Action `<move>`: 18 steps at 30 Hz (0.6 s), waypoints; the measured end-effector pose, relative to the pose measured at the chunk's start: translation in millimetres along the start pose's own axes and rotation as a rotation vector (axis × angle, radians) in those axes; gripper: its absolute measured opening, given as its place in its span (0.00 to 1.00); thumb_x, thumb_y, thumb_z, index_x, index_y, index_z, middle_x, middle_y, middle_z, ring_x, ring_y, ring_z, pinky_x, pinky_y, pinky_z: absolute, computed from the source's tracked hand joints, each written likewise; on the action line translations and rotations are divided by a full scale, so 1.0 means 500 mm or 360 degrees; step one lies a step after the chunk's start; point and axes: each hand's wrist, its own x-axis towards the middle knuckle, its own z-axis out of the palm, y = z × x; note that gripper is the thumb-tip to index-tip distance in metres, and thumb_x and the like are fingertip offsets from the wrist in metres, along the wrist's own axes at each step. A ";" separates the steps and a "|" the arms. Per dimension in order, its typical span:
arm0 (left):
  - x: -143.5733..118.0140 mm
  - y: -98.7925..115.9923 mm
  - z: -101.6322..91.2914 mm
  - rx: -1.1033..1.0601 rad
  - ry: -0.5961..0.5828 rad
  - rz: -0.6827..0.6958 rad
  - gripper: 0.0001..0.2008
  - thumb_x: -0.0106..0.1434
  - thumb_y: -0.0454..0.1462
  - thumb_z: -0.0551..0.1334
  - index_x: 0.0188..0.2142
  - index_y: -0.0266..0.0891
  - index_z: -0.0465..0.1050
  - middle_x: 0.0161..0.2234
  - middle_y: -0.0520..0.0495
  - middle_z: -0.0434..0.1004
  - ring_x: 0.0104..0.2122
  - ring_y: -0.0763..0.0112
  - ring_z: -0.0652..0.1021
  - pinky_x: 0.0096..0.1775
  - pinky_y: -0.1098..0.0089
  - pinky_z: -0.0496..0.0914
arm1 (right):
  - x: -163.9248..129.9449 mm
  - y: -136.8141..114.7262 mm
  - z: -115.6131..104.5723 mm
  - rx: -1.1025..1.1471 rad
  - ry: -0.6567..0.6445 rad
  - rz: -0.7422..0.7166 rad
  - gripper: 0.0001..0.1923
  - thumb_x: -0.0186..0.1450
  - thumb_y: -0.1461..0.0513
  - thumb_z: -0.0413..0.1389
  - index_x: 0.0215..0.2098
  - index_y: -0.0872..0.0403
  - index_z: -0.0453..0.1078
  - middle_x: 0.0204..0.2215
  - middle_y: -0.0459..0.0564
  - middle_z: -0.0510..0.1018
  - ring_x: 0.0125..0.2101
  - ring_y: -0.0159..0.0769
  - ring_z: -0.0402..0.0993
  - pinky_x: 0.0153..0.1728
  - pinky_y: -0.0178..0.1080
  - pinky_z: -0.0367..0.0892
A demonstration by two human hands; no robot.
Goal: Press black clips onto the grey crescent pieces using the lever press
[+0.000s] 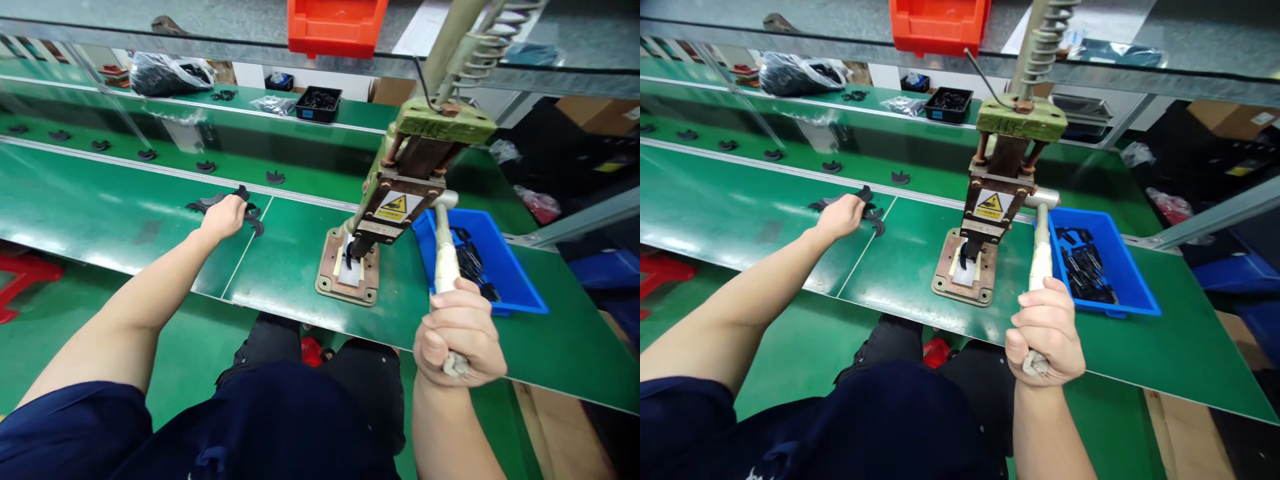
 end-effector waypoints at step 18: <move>-0.094 0.480 0.118 -0.2063 -0.0937 -0.0450 0.13 0.65 0.39 0.75 0.33 0.36 0.75 0.24 0.52 0.79 0.17 0.79 0.73 0.23 0.75 0.67 | 0.004 -0.008 0.002 -0.0054 -0.0018 0.0004 0.14 0.64 0.57 0.62 0.23 0.48 0.67 0.22 0.40 0.74 0.33 0.35 0.78 0.56 0.59 0.74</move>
